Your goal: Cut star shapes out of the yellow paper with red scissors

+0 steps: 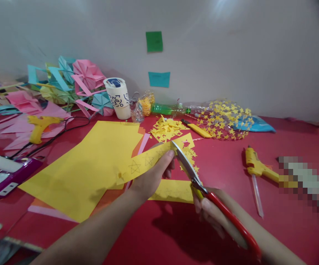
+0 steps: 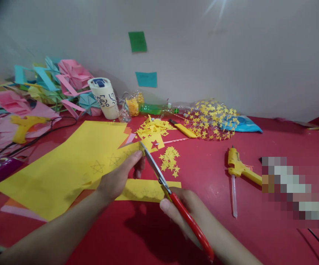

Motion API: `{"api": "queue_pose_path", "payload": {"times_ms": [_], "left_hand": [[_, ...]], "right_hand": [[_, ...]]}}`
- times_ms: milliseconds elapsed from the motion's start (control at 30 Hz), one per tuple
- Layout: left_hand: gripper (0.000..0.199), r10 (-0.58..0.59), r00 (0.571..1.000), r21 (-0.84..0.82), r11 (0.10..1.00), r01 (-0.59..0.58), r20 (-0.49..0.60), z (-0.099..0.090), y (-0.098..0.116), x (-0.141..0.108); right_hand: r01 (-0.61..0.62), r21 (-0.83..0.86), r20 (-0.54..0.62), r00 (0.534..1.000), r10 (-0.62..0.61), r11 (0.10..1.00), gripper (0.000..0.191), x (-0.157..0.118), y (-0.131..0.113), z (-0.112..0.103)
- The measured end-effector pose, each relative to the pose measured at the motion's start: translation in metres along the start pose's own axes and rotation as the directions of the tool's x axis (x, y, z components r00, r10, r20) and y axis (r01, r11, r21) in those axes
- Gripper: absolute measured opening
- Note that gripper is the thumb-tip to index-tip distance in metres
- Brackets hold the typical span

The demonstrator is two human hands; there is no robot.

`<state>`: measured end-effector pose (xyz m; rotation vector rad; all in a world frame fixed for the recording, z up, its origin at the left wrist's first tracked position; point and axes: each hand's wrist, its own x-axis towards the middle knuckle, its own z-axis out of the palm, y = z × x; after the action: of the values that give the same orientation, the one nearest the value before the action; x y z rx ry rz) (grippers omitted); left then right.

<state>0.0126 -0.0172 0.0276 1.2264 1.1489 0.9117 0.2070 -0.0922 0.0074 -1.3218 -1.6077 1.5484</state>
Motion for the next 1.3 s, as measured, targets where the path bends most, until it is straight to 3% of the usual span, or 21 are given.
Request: {"api": "queue_pose_path", "payload": {"times_ms": [167, 333, 433, 1100, 1300], "left_hand": [[0.045, -0.016, 1.0, 0.008, 1.0, 0.015, 0.022, 0.001, 0.001, 0.0], [0.045, -0.016, 1.0, -0.012, 1.0, 0.016, 0.014, 0.001, -0.002, -0.001], [0.045, -0.017, 0.999, -0.021, 1.0, 0.017, 0.03, 0.001, -0.003, 0.0], [0.041, 0.017, 1.0, -0.093, 0.996, -0.015, 0.017, -0.003, -0.013, 0.004], [0.032, 0.162, 0.985, -0.244, 0.954, -0.172, -0.06, -0.006, -0.012, 0.009]], "right_hand": [[-0.004, 0.001, -0.003, 1.0, 0.004, 1.0, 0.056, 0.0, 0.002, 0.001], [-0.176, 0.0, -0.027, 0.984, 0.176, 0.984, 0.061, 0.006, 0.014, 0.0], [-0.217, 0.009, -0.035, 0.976, 0.217, 0.976, 0.06, 0.006, 0.018, 0.001], [-0.181, 0.042, 0.022, 0.983, 0.18, 0.983, 0.051, 0.006, 0.006, -0.004], [-0.151, -0.002, -0.016, 0.988, 0.151, 0.989, 0.052, 0.008, -0.001, -0.003]]}}
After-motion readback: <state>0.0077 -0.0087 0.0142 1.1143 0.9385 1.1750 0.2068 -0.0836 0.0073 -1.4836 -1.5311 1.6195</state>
